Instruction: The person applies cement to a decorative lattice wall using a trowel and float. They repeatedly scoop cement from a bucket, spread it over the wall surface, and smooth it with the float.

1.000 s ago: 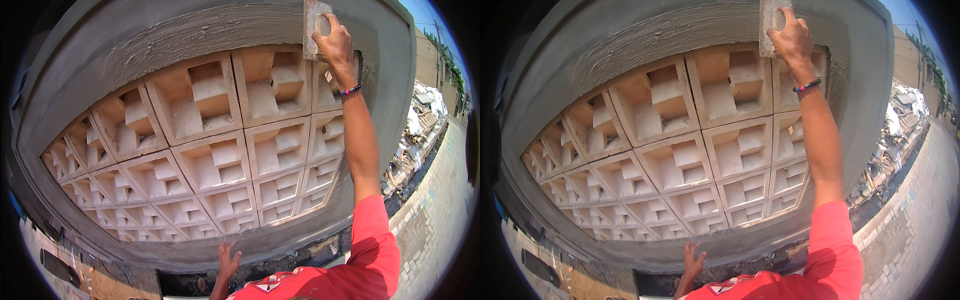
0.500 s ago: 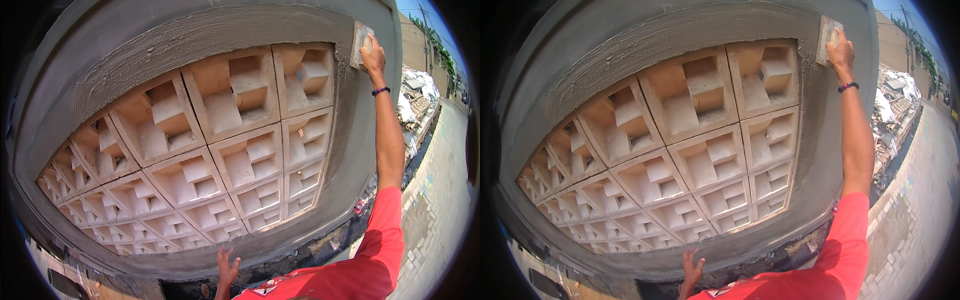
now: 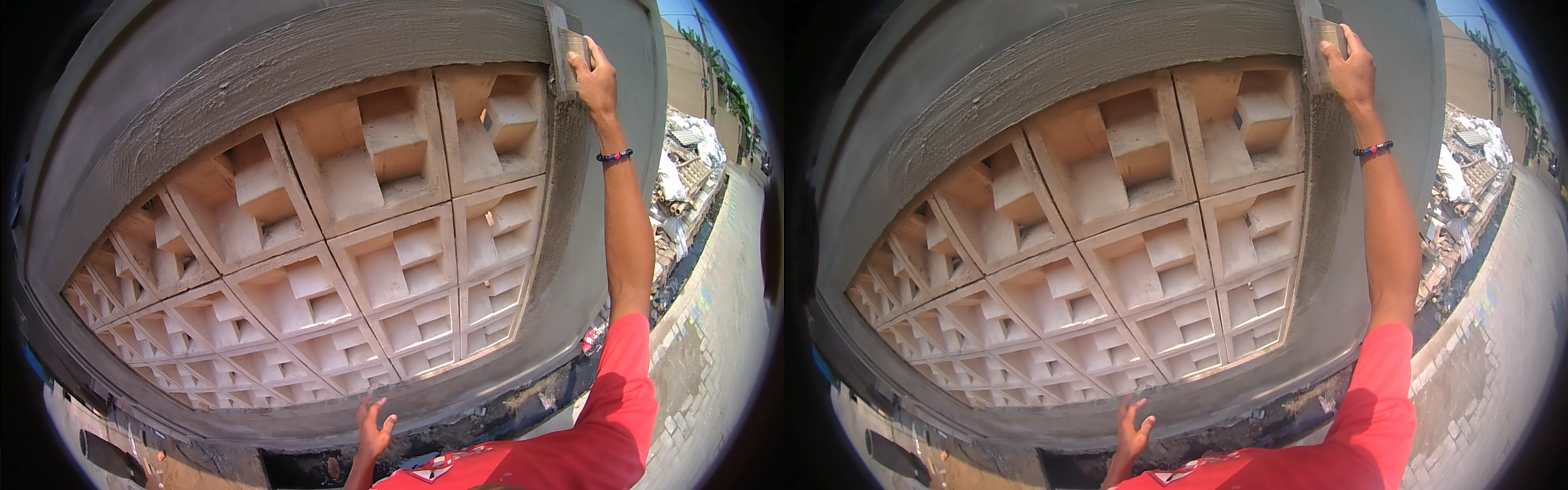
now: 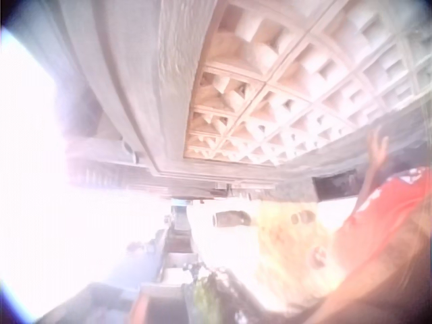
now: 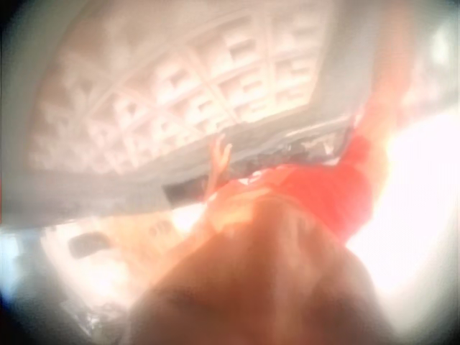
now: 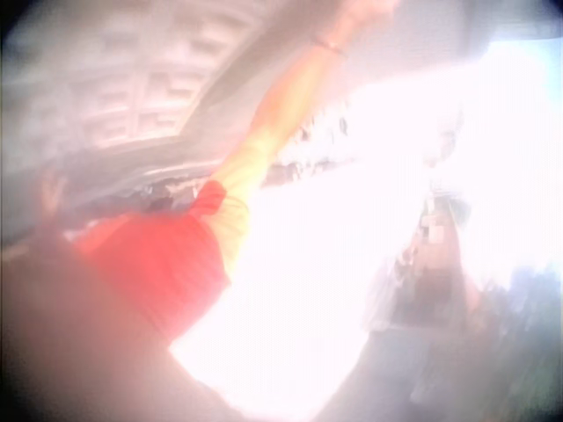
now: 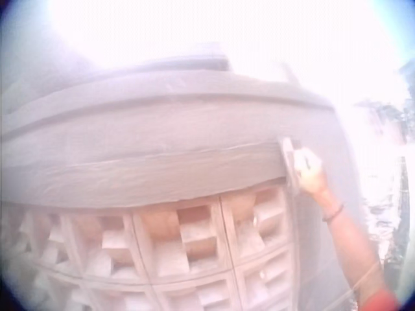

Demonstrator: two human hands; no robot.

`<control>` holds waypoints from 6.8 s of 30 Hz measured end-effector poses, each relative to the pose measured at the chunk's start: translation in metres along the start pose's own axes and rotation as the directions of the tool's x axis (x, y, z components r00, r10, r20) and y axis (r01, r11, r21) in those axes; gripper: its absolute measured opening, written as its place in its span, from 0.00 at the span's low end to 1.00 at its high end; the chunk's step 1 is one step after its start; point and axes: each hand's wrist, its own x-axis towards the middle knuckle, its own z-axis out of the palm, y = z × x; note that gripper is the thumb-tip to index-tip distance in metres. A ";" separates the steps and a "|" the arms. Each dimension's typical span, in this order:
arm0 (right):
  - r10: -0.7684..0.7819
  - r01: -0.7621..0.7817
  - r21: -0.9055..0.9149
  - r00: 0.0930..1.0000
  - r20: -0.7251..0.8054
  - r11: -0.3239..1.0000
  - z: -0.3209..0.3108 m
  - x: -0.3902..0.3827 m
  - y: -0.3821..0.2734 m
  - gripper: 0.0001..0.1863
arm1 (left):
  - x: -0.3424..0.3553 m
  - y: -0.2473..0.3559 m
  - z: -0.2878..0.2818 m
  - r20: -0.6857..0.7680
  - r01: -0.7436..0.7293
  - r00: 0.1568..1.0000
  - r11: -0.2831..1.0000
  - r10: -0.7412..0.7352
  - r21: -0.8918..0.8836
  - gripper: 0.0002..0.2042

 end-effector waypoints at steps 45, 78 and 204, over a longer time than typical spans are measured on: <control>-0.618 -0.869 0.197 0.467 0.632 -0.454 0.288 -0.276 -0.477 0.17 | -0.158 -0.118 -0.096 -0.546 0.333 0.779 0.941 -0.308 -0.056 0.23; 0.267 -0.464 0.713 0.886 0.379 0.526 -0.082 -0.047 0.016 0.19 | 0.046 0.007 -0.035 -0.055 -0.100 0.994 0.992 0.096 -0.075 0.20; 0.348 -0.332 0.905 0.842 0.412 -0.267 0.062 -0.161 -0.042 0.20 | -0.001 0.031 -0.024 -0.073 0.021 0.997 0.999 -0.024 -0.031 0.22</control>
